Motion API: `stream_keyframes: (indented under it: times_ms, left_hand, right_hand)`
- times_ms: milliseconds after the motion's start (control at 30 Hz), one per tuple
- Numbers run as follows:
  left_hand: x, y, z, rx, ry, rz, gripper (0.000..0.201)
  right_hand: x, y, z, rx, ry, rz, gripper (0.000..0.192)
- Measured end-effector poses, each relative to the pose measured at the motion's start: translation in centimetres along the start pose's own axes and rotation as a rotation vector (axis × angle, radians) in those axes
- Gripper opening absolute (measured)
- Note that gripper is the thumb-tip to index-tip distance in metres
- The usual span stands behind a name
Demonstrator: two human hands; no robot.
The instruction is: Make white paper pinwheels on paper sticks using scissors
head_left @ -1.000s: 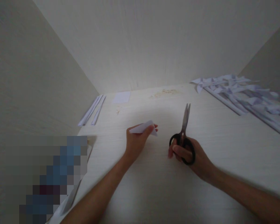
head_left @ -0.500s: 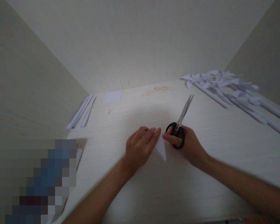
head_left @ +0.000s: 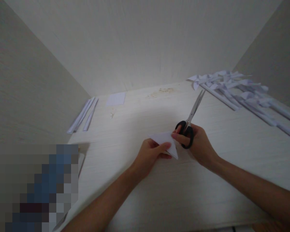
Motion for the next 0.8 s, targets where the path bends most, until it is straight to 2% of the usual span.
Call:
stream_keyframes:
  times_ms: [67, 133, 167, 233, 300, 400, 533, 800]
  left_hand:
    - [-0.2, 0.1, -0.4, -0.059, -0.036, 0.031, 0.019]
    - [-0.8, 0.3, -1.4, -0.140, -0.149, 0.079, 0.012]
    - [-1.2, 0.4, -1.9, -0.180, -0.211, 0.108, 0.008]
    - [-2.1, 0.5, -3.1, -0.244, -0.314, 0.161, 0.005]
    - [-2.8, 0.6, -4.1, -0.295, -0.382, 0.199, 0.009]
    - [-3.7, 0.4, -5.0, -0.333, -0.426, 0.254, 0.013]
    - [-4.3, 0.3, -5.0, -0.319, -0.433, 0.304, 0.014]
    - [-3.9, 0.2, -4.6, -0.334, -0.464, 0.246, 0.017]
  right_hand:
    - [0.4, -0.2, -0.1, -0.012, 0.000, -0.020, 0.020]
    - [0.5, -0.7, 0.4, 0.083, 0.076, 0.003, 0.027]
    - [0.4, -1.1, 1.1, 0.190, 0.138, 0.048, 0.032]
    - [0.0, -2.6, 3.1, 0.489, 0.265, 0.183, 0.042]
    - [-0.5, -4.5, 4.8, 0.750, 0.336, 0.313, 0.049]
    - [-1.2, -6.5, 6.0, 0.939, 0.358, 0.400, 0.051]
    - [-1.6, -6.8, 6.5, 0.973, 0.343, 0.422, 0.050]
    - [-1.5, -6.4, 6.4, 0.906, 0.355, 0.453, 0.049]
Point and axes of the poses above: each hand's wrist, its own y-axis towards the middle knuckle, its own z-axis out of the palm, x = y × z, the point moved 7 cm from there along y, towards the middle knuckle, and after that the axes turned 3 degrees about y, right-handed, at the moved point
